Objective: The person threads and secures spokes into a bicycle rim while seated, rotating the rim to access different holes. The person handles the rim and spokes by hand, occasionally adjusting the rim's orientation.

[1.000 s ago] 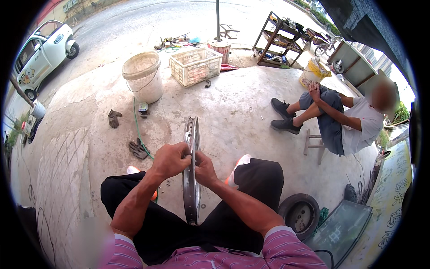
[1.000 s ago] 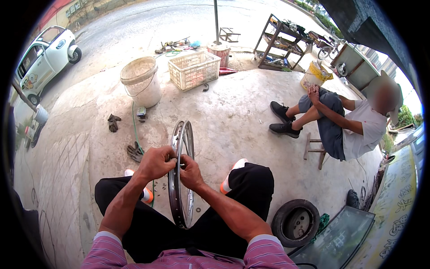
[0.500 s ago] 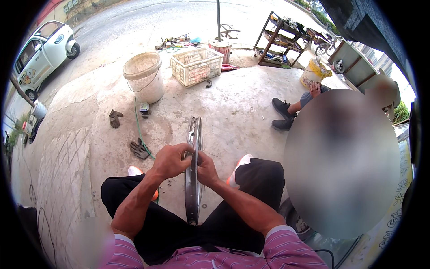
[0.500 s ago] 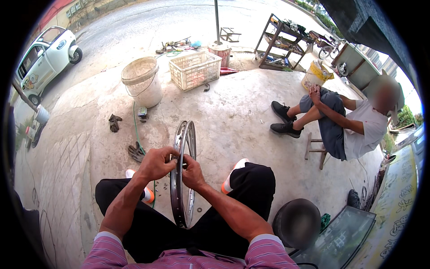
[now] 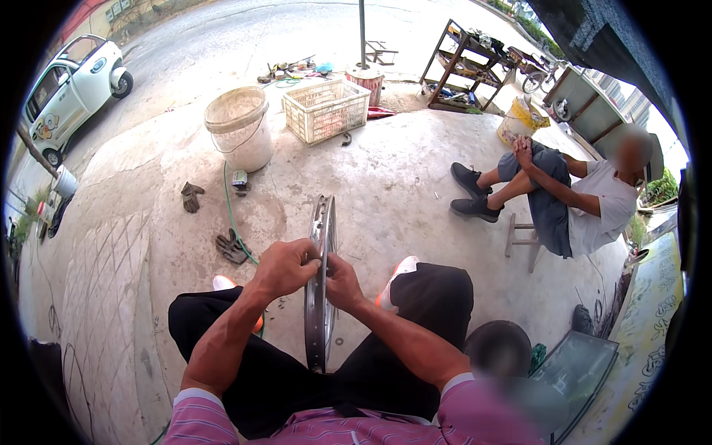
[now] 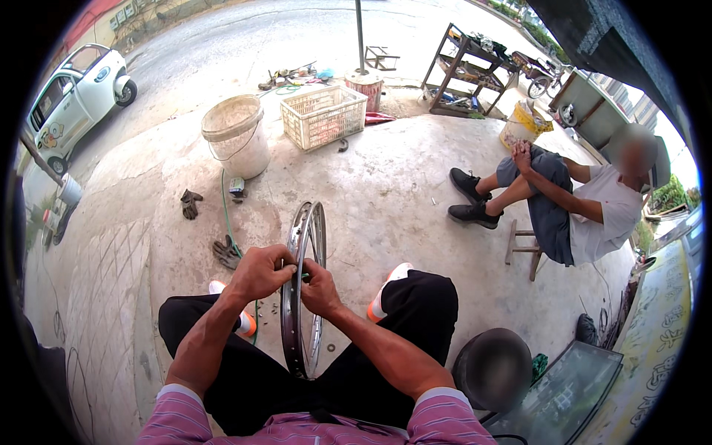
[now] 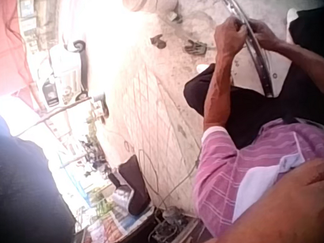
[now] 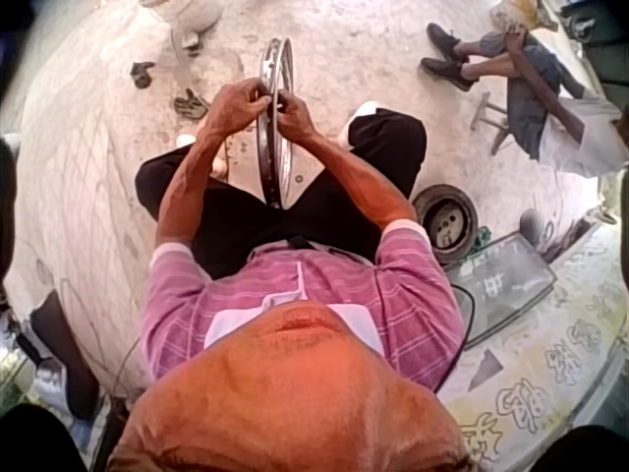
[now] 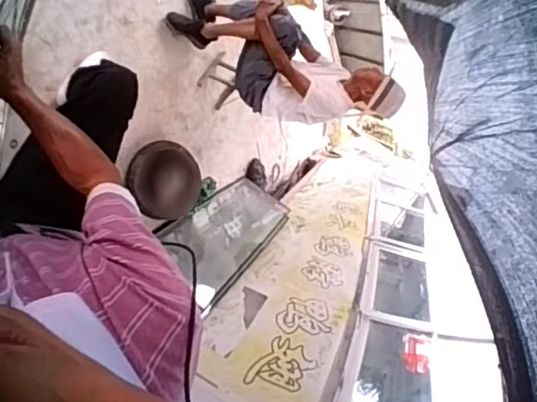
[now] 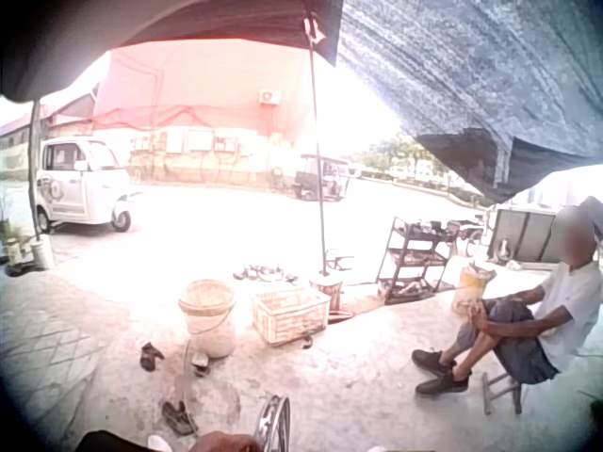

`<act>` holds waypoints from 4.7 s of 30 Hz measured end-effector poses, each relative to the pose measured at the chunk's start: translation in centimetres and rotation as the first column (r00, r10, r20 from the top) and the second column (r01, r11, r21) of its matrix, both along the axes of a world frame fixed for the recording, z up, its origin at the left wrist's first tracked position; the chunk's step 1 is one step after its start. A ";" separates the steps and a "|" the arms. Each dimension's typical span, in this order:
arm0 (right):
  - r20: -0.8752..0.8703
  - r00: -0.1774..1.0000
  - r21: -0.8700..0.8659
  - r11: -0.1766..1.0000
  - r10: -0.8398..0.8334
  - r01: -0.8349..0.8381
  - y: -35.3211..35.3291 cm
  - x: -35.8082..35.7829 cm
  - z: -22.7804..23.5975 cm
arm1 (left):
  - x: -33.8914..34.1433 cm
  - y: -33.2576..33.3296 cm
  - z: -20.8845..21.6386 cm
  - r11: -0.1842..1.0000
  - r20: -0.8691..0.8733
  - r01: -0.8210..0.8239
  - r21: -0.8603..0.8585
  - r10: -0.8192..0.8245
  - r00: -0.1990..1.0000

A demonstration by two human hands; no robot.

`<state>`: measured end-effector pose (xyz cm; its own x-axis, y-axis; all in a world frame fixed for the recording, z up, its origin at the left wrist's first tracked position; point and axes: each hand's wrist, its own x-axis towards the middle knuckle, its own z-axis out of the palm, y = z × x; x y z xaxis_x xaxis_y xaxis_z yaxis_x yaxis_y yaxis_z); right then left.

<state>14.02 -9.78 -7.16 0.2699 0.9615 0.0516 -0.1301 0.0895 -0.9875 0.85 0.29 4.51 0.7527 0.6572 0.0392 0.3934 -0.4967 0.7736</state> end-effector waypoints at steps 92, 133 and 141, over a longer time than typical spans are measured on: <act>0.164 0.986 0.025 1.000 0.008 -0.012 -1.0 0.4 1.7 | -0.3 -0.2 0.5 0.987 0.009 0.060 -0.149 -0.060 0.998; 0.076 0.997 -0.036 0.999 -0.004 0.007 -1.5 0.5 2.8 | -10.7 4.5 -33.2 0.168 -0.485 -0.650 -0.741 0.535 0.692; 0.074 0.997 -0.157 0.988 0.015 -0.003 -1.2 0.7 2.7 | -11.7 4.1 -34.5 0.111 -0.557 -0.732 -0.672 0.576 0.599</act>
